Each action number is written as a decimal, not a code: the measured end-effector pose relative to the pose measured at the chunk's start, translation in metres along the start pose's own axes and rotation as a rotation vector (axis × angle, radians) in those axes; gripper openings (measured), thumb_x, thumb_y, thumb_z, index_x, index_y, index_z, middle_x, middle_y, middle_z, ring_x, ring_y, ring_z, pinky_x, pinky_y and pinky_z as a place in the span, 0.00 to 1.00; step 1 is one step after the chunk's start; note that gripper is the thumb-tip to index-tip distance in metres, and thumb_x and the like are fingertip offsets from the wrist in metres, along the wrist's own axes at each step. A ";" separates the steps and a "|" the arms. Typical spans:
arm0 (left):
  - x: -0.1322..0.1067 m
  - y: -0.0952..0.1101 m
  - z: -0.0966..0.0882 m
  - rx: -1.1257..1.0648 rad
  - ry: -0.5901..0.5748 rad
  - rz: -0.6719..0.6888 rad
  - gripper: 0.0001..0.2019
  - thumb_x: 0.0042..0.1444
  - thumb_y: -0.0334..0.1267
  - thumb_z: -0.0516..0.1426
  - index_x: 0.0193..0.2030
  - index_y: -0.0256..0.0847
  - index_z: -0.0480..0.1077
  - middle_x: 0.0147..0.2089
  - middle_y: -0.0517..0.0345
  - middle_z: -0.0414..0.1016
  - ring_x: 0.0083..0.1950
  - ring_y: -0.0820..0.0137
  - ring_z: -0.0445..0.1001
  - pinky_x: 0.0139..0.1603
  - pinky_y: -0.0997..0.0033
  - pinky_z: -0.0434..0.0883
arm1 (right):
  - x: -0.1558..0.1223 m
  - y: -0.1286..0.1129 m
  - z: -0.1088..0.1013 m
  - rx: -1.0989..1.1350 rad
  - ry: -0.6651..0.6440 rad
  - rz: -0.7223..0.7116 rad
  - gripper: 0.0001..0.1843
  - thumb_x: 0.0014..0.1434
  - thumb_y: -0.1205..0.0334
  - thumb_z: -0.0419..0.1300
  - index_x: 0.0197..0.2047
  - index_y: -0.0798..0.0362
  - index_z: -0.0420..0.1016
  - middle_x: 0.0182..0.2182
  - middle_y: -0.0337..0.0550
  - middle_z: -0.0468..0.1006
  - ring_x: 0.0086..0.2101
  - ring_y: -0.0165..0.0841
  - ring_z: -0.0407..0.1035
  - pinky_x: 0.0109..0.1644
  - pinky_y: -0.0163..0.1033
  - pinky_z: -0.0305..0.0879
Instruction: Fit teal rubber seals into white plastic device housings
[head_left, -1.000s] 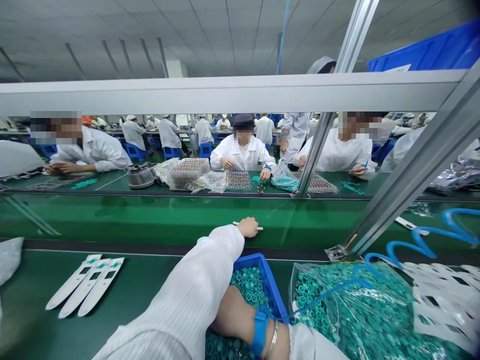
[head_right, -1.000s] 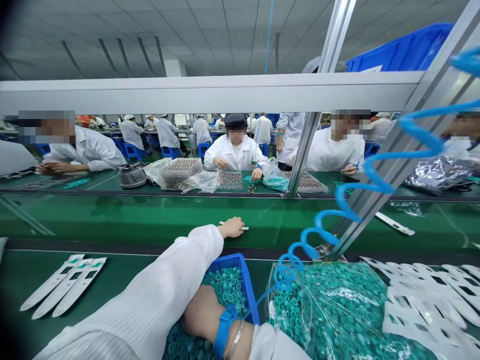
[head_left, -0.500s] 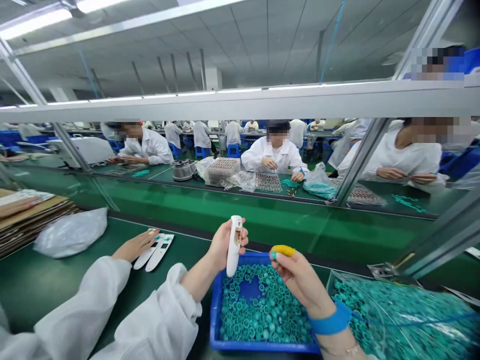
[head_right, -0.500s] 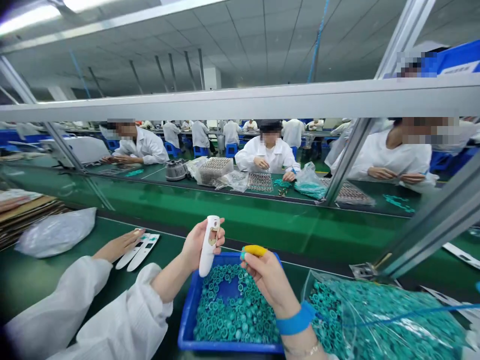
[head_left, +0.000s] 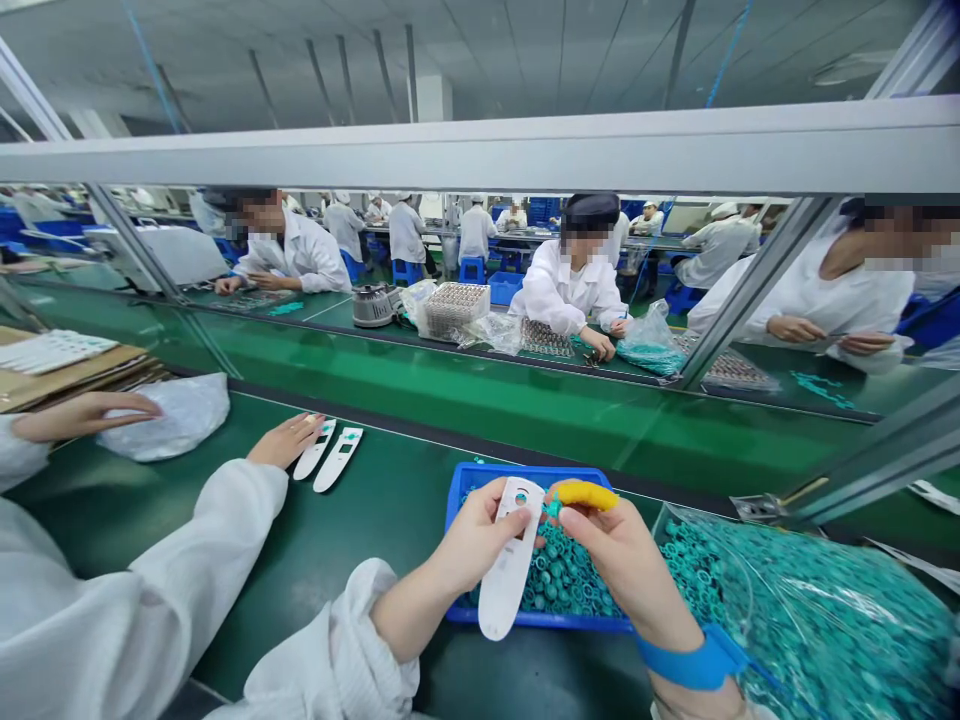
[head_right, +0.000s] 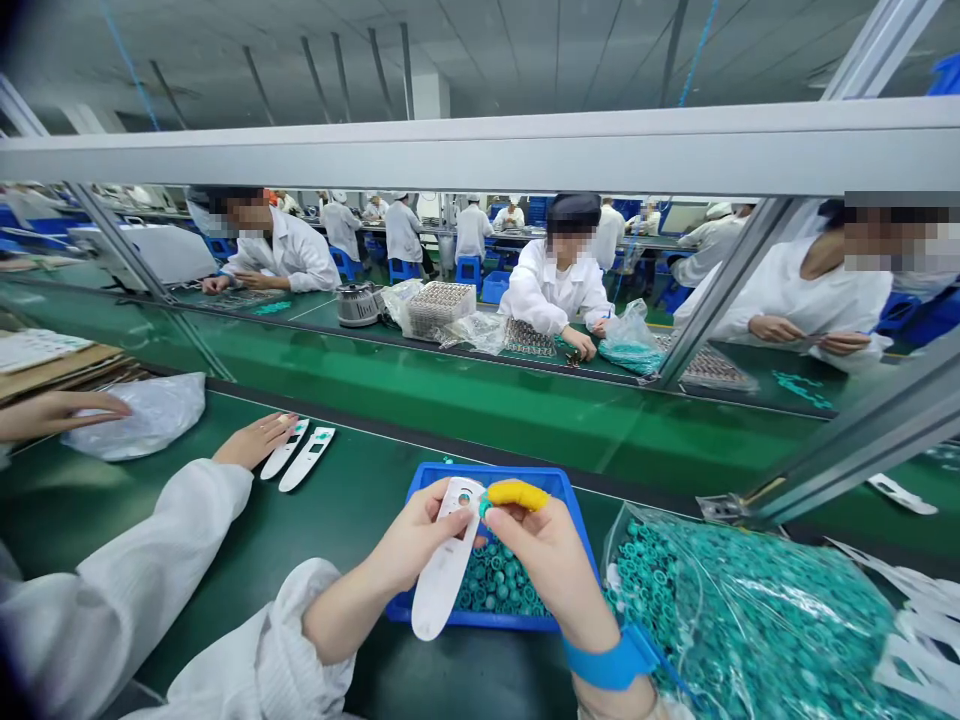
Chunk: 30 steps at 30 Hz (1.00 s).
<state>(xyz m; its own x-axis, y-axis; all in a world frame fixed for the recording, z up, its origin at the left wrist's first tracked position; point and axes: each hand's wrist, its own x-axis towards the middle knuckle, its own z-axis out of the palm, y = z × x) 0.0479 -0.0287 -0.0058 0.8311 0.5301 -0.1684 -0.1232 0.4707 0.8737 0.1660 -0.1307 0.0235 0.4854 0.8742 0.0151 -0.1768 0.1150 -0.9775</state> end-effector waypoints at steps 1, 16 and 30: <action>-0.002 0.001 0.002 0.032 -0.007 0.019 0.21 0.43 0.47 0.66 0.39 0.36 0.68 0.28 0.61 0.73 0.27 0.72 0.75 0.25 0.77 0.68 | -0.001 0.001 0.001 -0.069 0.009 -0.053 0.14 0.45 0.53 0.70 0.33 0.51 0.78 0.30 0.43 0.79 0.33 0.32 0.73 0.38 0.36 0.72; -0.005 -0.010 0.006 0.176 -0.047 0.104 0.16 0.53 0.45 0.58 0.42 0.35 0.66 0.29 0.59 0.70 0.27 0.72 0.70 0.25 0.76 0.64 | -0.007 0.018 -0.003 -0.669 0.145 -0.468 0.04 0.56 0.58 0.62 0.36 0.47 0.74 0.37 0.42 0.78 0.38 0.37 0.74 0.44 0.44 0.72; -0.010 -0.010 0.007 0.223 -0.081 0.172 0.11 0.54 0.36 0.55 0.44 0.38 0.70 0.31 0.60 0.66 0.31 0.74 0.63 0.32 0.76 0.60 | -0.006 0.031 0.002 -0.923 0.207 -0.721 0.10 0.58 0.63 0.59 0.44 0.48 0.66 0.38 0.46 0.71 0.42 0.40 0.67 0.45 0.49 0.68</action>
<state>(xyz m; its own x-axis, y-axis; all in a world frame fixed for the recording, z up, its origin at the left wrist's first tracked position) 0.0447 -0.0433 -0.0102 0.8502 0.5261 0.0204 -0.1513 0.2070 0.9666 0.1558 -0.1310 -0.0063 0.3642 0.6444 0.6724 0.8364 0.0912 -0.5405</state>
